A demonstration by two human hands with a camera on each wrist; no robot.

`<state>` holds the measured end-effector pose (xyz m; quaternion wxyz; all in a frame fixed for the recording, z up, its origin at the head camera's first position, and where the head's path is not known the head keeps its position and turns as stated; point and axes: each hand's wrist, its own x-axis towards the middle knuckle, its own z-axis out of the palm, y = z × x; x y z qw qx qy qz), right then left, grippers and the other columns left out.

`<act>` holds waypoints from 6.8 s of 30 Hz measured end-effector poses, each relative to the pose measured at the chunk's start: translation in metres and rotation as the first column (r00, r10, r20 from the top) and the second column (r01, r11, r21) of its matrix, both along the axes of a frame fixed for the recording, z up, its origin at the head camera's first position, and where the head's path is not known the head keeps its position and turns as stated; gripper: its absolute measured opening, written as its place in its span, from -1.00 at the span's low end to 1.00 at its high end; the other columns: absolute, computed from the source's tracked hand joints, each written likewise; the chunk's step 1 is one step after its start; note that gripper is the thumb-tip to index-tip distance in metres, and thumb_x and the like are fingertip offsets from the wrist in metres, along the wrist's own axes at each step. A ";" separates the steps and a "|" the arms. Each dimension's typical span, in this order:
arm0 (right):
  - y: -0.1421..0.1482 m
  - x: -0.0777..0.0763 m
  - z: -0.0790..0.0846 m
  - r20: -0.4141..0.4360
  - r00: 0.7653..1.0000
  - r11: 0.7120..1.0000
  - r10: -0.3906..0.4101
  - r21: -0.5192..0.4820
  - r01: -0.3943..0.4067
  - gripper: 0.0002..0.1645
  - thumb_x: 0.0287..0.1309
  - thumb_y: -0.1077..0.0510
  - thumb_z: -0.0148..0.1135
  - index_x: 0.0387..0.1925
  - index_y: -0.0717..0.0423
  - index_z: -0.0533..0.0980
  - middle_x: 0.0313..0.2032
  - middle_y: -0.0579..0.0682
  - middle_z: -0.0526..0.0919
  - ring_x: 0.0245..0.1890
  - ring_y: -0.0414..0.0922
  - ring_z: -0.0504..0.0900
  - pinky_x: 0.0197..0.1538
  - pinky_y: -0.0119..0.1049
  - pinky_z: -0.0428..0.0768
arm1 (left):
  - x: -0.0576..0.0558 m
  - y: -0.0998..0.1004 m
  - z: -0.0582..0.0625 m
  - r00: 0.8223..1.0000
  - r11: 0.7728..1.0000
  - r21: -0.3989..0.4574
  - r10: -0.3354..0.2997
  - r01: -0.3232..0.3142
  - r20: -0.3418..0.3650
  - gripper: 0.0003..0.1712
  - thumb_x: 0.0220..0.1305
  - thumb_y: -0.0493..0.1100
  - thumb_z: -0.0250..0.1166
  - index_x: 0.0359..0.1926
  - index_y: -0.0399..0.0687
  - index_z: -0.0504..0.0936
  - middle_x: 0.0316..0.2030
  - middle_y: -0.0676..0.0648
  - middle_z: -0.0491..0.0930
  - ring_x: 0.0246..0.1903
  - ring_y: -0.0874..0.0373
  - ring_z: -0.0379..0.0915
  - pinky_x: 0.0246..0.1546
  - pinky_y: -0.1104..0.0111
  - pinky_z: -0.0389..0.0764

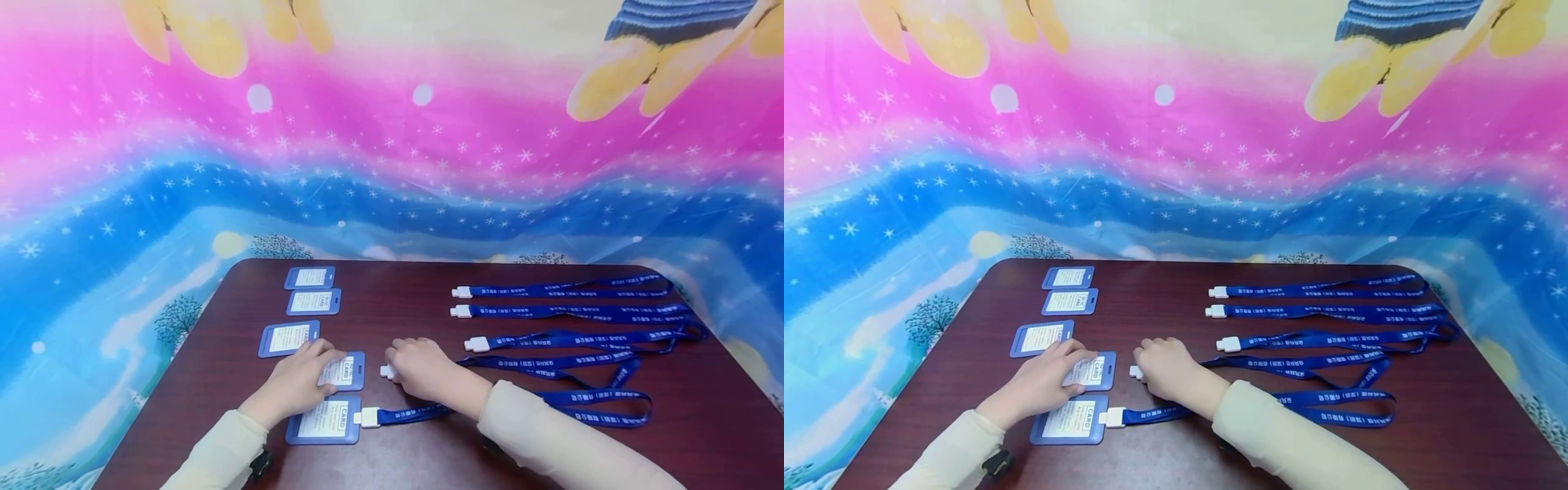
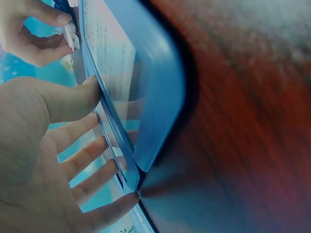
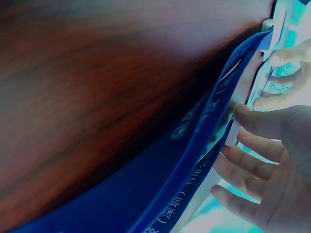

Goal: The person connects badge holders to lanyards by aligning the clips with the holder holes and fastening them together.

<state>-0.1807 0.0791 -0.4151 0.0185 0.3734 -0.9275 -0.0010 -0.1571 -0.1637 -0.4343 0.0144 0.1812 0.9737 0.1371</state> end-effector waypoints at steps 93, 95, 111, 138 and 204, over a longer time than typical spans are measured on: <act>0.104 -0.006 0.003 -0.038 0.984 0.946 -0.176 -0.285 0.158 -0.78 0.10 0.27 0.45 -0.16 0.12 0.69 -0.25 -0.03 0.69 -0.19 -0.09 0.69 -0.11 -0.17 0.68 | 0.007 -0.004 0.000 0.997 0.998 0.057 0.017 -0.012 -0.077 -0.70 0.25 -0.15 0.40 0.02 0.08 0.69 -0.03 0.13 0.61 0.02 0.16 0.54 0.03 0.14 0.60; 0.112 -0.008 0.003 -0.025 0.981 0.942 -0.191 -0.287 0.176 -0.78 0.11 0.28 0.44 -0.17 0.14 0.68 -0.26 -0.02 0.69 -0.21 -0.09 0.68 -0.14 -0.17 0.68 | 0.007 -0.004 0.000 0.997 0.998 0.060 0.019 -0.014 -0.080 -0.70 0.25 -0.15 0.40 0.02 0.09 0.69 -0.04 0.14 0.61 0.01 0.17 0.54 0.03 0.14 0.60; 0.138 -0.020 -0.008 0.062 0.963 0.925 -0.263 -0.267 0.270 -0.76 0.10 0.26 0.45 -0.15 0.15 0.68 -0.24 0.02 0.70 -0.23 -0.04 0.68 -0.14 -0.09 0.68 | 0.005 -0.004 -0.001 0.995 0.997 0.072 0.018 -0.010 -0.102 -0.76 0.25 -0.17 0.40 -0.05 0.11 0.71 -0.07 0.17 0.62 0.00 0.20 0.55 0.02 0.19 0.60; 0.136 -0.025 -0.011 0.039 0.959 0.928 -0.281 -0.242 0.282 -0.78 -0.02 0.37 0.49 -0.28 0.16 0.68 -0.38 -0.02 0.59 -0.32 -0.05 0.65 -0.20 -0.13 0.69 | -0.044 -0.059 -0.010 0.990 0.985 0.122 0.129 -0.122 -0.049 -0.52 0.29 -0.22 0.35 0.23 -0.08 0.58 0.17 -0.19 0.50 0.20 -0.21 0.34 0.19 -0.17 0.37; 0.133 -0.029 -0.003 0.102 0.955 0.935 -0.278 -0.200 0.294 -0.81 0.00 0.37 0.47 -0.30 0.13 0.66 -0.39 -0.04 0.59 -0.38 -0.11 0.61 -0.22 -0.18 0.68 | -0.058 0.020 -0.002 0.997 0.998 0.001 0.061 -0.061 0.055 -0.36 0.29 -0.06 0.38 0.35 -0.09 0.45 0.25 -0.11 0.44 0.25 -0.07 0.32 0.15 -0.05 0.47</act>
